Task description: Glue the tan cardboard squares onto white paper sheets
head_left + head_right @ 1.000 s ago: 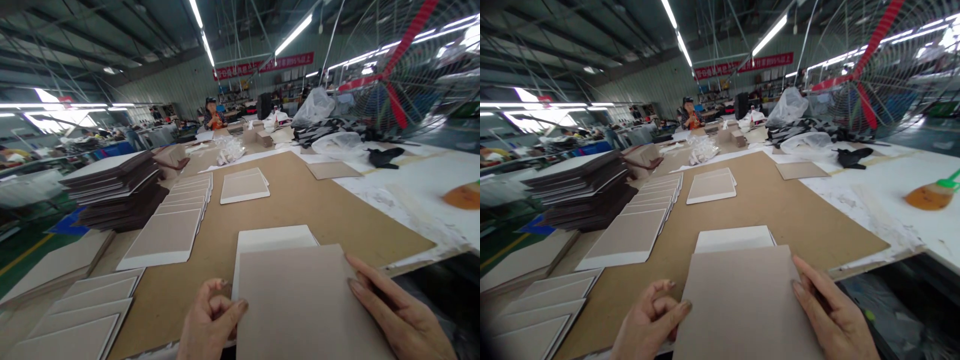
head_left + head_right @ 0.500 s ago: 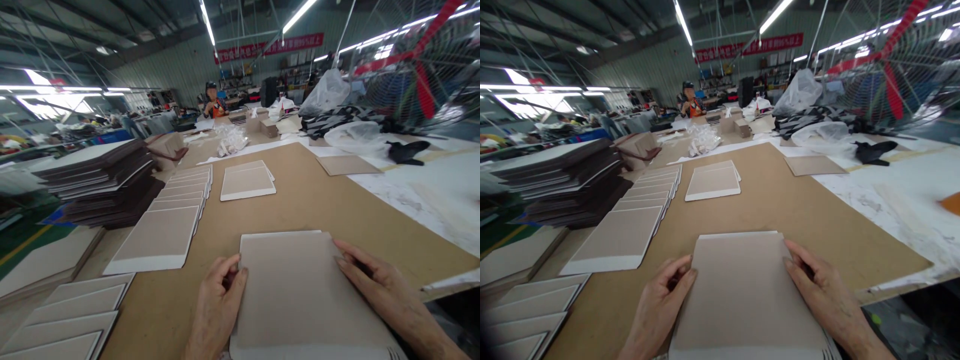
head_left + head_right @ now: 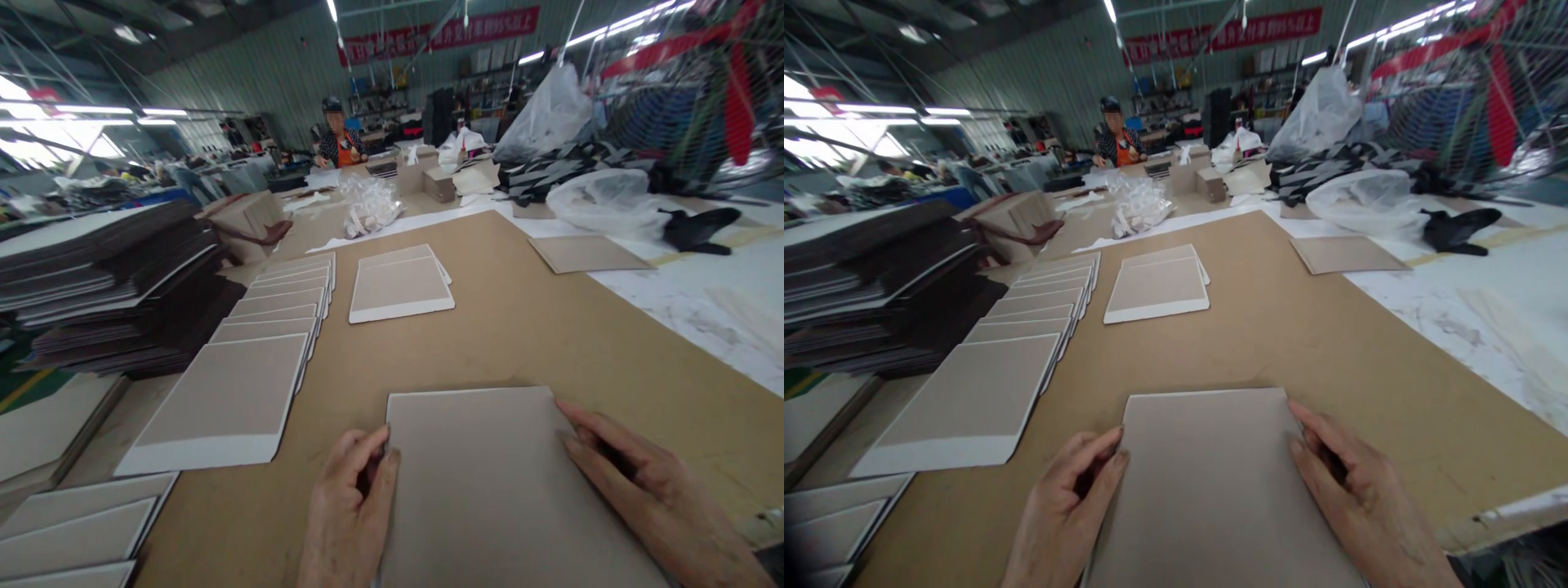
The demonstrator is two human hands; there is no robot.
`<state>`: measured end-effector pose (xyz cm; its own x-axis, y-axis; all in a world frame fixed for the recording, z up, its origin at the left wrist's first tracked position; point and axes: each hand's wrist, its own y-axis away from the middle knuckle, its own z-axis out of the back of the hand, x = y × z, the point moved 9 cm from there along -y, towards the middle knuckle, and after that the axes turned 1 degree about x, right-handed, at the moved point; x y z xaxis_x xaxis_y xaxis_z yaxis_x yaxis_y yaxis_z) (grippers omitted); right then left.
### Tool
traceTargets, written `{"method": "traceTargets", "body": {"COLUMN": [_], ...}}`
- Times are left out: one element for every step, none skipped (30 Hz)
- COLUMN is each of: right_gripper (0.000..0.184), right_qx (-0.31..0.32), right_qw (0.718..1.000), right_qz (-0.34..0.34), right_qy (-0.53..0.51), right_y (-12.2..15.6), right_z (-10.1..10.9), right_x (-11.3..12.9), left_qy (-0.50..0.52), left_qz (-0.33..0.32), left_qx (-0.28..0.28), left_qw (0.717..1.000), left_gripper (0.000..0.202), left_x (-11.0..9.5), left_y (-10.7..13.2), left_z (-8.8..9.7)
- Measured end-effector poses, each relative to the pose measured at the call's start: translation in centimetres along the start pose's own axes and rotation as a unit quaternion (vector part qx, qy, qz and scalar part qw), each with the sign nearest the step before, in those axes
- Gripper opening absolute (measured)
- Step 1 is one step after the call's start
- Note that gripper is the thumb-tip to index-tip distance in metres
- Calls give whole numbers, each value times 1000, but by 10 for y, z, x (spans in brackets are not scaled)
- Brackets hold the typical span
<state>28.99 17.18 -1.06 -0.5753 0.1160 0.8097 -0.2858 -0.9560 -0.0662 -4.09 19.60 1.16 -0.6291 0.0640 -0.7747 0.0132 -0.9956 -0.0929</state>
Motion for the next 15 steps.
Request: {"method": "traceTargets", "body": {"right_gripper": [54,53,52,51,50,49,47,46,45,44,43,43,42,41,39], "right_qx": [3,2,1,-3,-9,-15,-19,-20,-18,-16,-16,-16,-18,-17,-15], "right_qw": [1000,1000,1000,1000,1000,1000,999,999,999,999,999,998,998,998,997], "right_qz": [3,6,8,12,16,22,29,36,43,47,50,53,58,63,70], "right_qy": [2,3,4,5,6,7,7,8,10,13,15,17,21,24,26], "right_y": [0,0,0,0,0,0,0,0,0,0,0,0,0,0,-1], "right_z": [0,0,1,1,2,3,4,4,3,3,2,2,2,2,2], "right_x": [1,3,4,6,8,10,13,15,17,18,19,20,21,23,26], "left_qy": [-1,-3,-5,-8,-12,-15,-18,-21,-23,-25,-27,-29,-31,-35,-39], "left_qz": [-4,-7,-9,-8,-7,-7,-8,-10,-14,-18,-21,-24,-28,-32,-36], "left_qx": [-1,-1,-2,-3,-4,-7,-9,-13,-16,-17,-20,-21,-23,-25,-26], "left_qw": [1000,1000,1000,1000,1000,1000,1000,1000,1000,999,999,999,999,999,998], "left_gripper": [25,25,24,24,24,24,24,24,24,24,24,24,23,23,23], "left_x": [0,0,0,0,1,1,1,1,1,1,0,0,0,0,-1], "left_y": [0,-1,-1,-1,-1,-1,0,0,1,1,1,2,2,2,2], "left_z": [0,0,0,0,0,0,0,1,1,2,2,2,2,3,3]}}
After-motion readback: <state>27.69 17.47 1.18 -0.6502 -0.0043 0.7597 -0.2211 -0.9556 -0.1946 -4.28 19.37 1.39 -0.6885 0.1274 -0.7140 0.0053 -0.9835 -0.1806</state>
